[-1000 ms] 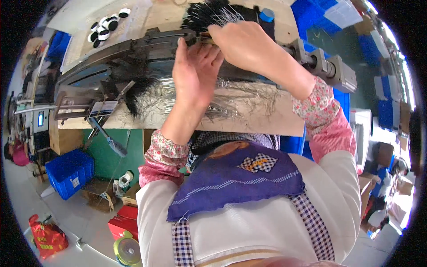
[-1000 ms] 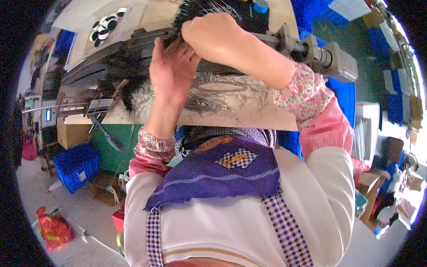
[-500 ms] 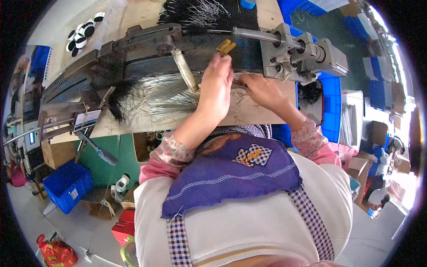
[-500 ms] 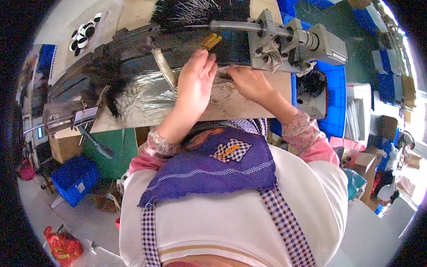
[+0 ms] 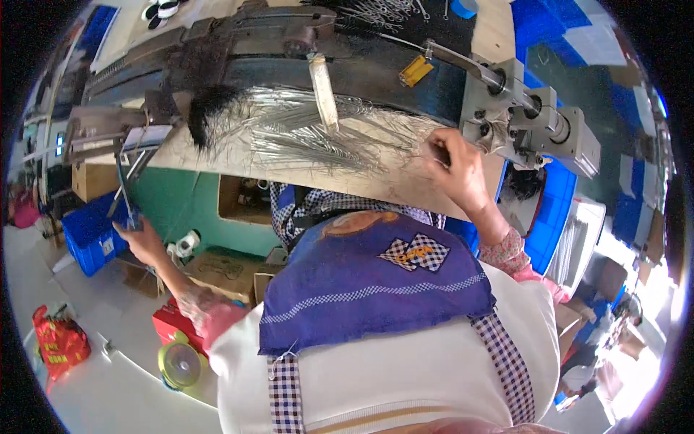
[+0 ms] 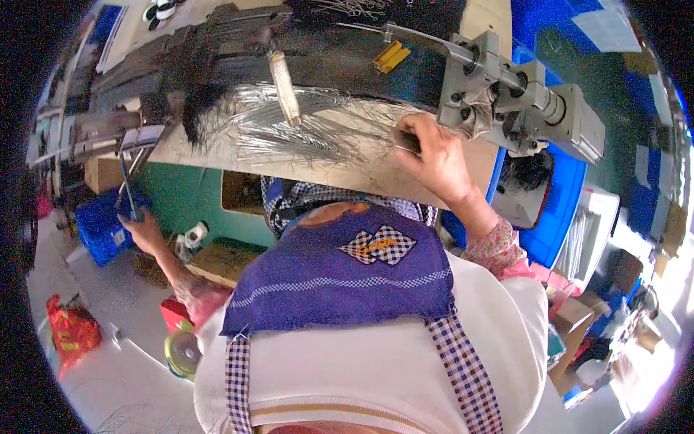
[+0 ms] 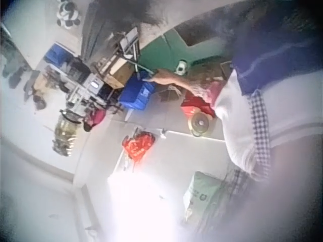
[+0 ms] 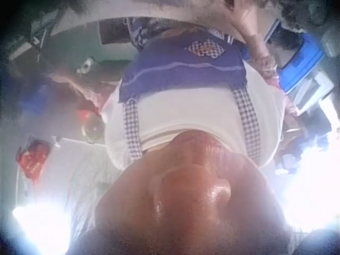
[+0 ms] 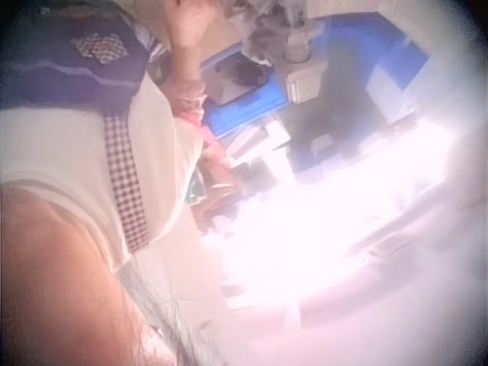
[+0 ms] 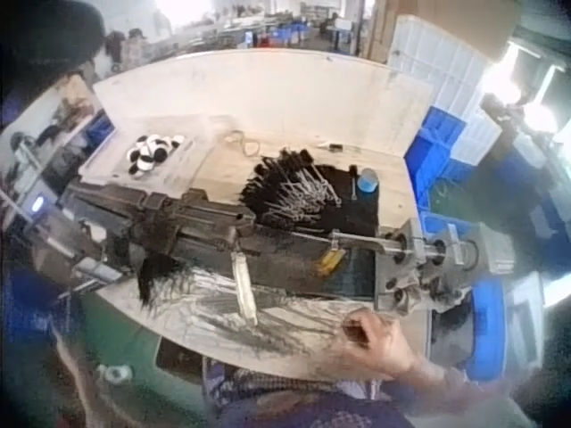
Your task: Grouping and securing bundles of black synthetic fibers at a factory workbench.
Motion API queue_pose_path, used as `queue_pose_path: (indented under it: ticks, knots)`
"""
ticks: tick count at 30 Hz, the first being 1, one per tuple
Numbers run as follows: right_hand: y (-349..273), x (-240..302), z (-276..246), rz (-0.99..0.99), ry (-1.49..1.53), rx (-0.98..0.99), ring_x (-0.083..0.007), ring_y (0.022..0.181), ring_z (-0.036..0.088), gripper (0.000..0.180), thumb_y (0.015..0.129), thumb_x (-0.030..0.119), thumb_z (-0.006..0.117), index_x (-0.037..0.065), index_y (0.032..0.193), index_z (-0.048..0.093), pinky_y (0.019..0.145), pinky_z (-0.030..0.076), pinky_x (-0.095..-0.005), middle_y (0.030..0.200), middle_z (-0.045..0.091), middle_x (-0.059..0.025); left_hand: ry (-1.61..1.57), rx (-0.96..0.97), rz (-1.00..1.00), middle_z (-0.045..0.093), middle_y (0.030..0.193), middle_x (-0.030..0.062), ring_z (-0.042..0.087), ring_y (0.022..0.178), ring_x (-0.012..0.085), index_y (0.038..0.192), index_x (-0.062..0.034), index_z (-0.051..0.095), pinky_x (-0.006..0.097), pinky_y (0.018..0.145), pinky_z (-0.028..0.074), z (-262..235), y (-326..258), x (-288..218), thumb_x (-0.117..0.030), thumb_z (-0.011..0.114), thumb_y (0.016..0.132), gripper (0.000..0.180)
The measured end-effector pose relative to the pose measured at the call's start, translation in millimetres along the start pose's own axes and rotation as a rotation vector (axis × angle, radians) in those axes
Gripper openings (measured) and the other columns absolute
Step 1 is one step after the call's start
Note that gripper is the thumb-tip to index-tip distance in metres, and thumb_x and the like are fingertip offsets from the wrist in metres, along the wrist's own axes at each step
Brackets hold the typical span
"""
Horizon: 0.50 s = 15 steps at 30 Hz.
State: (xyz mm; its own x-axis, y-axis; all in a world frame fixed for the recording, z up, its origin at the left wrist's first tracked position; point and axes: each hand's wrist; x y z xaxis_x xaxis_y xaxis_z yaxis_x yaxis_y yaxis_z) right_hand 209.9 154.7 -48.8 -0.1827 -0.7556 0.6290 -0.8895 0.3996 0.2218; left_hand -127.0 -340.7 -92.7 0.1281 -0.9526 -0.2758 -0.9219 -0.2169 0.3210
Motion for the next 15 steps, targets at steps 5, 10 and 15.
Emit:
queue_pose_path:
  ticks: [5,10,15]
  knots:
    - [1.2,6.2,-9.8,0.142,0.034,0.032,-0.0301,0.076,0.066,0.023,0.083,0.015,0.066,0.005,0.101,0.055,0.067,0.052,-0.0372,0.088,0.064,-0.0134,0.002,-0.054,0.142,0.067,0.093,0.0242,0.066,0.081,0.0399,0.139,-0.0096,0.04,0.046,0.07,0.05,-3.4,-32.0,-49.7,-0.033,0.064,0.082,0.067]
    - [-18.0,-21.4,32.3,0.04,-0.114,0.101,-0.032,0.076,0.064,0.026,0.086,0.03,0.063,0.008,0.098,0.055,0.062,0.051,-0.0406,0.088,0.065,-0.0127,0.13,-0.375,0.601,0.051,0.128,0.0267,0.052,0.117,0.0386,0.139,0.002,0.035,0.045,0.094,0.042,2.0,-87.2,-137.1,-0.025,0.064,0.085,0.068]
    - [-32.1,-18.8,14.8,0.086,-0.241,0.157,-0.0348,0.08,0.062,0.021,0.086,0.021,0.062,0.004,0.097,0.057,0.067,0.049,-0.0402,0.09,0.062,-0.0143,-0.862,0.083,0.949,0.051,0.132,0.0182,0.047,0.124,0.0306,0.131,0.0008,0.047,0.041,0.103,0.036,-60.8,-137.0,-257.3,-0.01,0.059,0.087,0.047]
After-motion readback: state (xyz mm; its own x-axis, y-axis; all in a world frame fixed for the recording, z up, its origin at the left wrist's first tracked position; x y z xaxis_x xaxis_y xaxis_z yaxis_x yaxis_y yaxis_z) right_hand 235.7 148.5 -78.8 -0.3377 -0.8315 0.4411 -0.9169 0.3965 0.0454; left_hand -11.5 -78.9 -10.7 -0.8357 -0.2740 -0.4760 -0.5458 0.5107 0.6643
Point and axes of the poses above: each hand's wrist, its own y-axis towards the middle knuckle, its own z-axis out of the palm, x = y × z
